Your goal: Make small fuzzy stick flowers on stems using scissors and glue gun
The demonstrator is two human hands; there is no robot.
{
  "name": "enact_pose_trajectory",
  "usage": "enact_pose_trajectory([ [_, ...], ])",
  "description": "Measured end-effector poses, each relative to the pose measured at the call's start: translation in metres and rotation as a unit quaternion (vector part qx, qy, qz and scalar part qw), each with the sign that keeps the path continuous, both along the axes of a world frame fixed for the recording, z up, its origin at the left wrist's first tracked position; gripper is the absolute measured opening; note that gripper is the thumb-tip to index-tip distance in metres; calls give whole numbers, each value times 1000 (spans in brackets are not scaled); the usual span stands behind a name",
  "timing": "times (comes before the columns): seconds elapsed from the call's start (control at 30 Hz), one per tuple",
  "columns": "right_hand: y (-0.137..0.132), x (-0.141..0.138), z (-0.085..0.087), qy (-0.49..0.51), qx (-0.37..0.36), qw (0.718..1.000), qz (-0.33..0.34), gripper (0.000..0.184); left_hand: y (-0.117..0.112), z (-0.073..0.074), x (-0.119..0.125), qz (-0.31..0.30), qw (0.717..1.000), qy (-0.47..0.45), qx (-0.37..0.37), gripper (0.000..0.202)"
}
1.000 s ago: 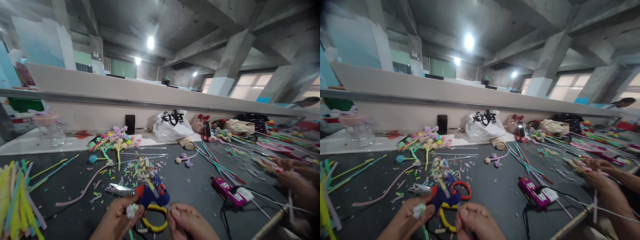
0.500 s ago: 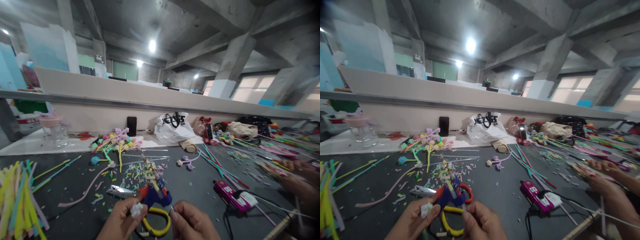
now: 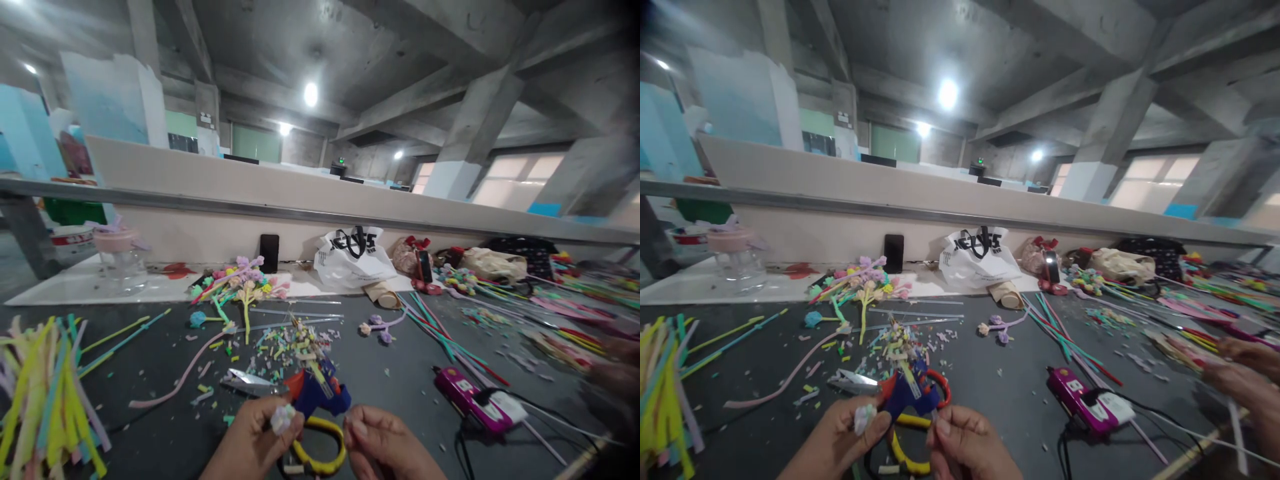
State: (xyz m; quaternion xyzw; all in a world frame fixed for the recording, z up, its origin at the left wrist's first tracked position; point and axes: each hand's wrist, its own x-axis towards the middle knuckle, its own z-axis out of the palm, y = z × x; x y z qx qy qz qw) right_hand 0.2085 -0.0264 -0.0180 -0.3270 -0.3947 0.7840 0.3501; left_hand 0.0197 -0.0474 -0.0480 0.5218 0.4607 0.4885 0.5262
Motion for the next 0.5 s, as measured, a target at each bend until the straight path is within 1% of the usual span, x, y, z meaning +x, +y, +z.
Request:
enact_pose_trajectory([
  [0.1,1,-1,4,18,-25,999,24,26,1,-4,5,33,999,-22,6,43],
  [0.2,2,-1,8,36,-27,999,19,27,1,-3,10,71,990,-118,-36,38],
  [0.27,3,-1,7,61,-29,997,25,30,1,1,12,96,975,-185,-83,37],
  [0.3,4,0,3,74,-31,996,29,31,1,4,12,110,965,-210,-109,37],
  [0.37,6,2,-12,89,-31,995,23,29,1,11,10,126,951,-238,-150,37],
  [0.43,7,2,-32,72,-2,997,-13,27,0,17,9,128,947,-246,-160,36],
  [0.5,6,0,-49,36,37,997,-54,33,-1,22,10,120,947,-253,-155,37],
])
